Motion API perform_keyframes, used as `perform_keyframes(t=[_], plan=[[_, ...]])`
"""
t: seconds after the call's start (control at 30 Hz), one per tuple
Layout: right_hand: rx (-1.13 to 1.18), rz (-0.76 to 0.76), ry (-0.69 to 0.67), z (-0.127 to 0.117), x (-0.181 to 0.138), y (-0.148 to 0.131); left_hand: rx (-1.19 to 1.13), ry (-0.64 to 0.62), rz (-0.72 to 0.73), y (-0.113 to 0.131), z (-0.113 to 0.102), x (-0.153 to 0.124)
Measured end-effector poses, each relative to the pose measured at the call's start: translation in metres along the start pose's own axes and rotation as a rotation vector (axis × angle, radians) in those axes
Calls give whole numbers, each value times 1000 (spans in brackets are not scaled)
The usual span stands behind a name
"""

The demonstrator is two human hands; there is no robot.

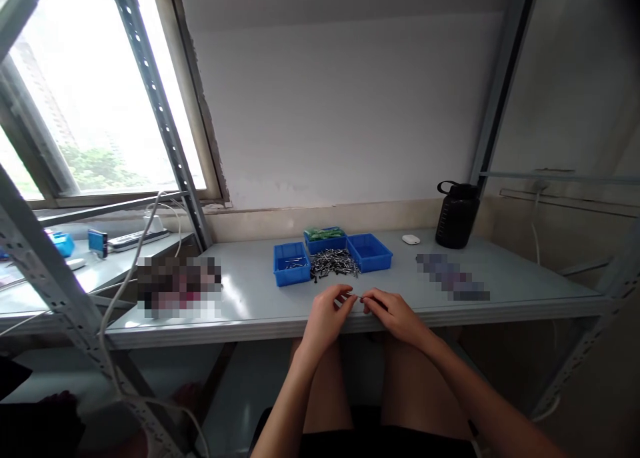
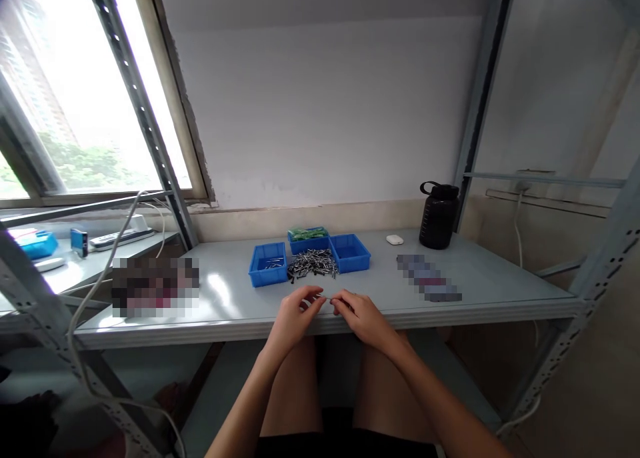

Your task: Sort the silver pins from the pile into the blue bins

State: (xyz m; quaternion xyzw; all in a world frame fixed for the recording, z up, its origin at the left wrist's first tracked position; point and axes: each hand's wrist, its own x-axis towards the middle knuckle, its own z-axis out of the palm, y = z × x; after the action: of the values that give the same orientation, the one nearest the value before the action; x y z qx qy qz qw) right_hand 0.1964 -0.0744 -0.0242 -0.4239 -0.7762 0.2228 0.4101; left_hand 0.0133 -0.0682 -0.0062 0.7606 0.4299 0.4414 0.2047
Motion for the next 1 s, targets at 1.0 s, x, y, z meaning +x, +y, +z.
perform_keyframes(t=[1.0], plan=[[6, -25, 102, -33, -75, -82, -685, -153, -207, 88, -24, -55]])
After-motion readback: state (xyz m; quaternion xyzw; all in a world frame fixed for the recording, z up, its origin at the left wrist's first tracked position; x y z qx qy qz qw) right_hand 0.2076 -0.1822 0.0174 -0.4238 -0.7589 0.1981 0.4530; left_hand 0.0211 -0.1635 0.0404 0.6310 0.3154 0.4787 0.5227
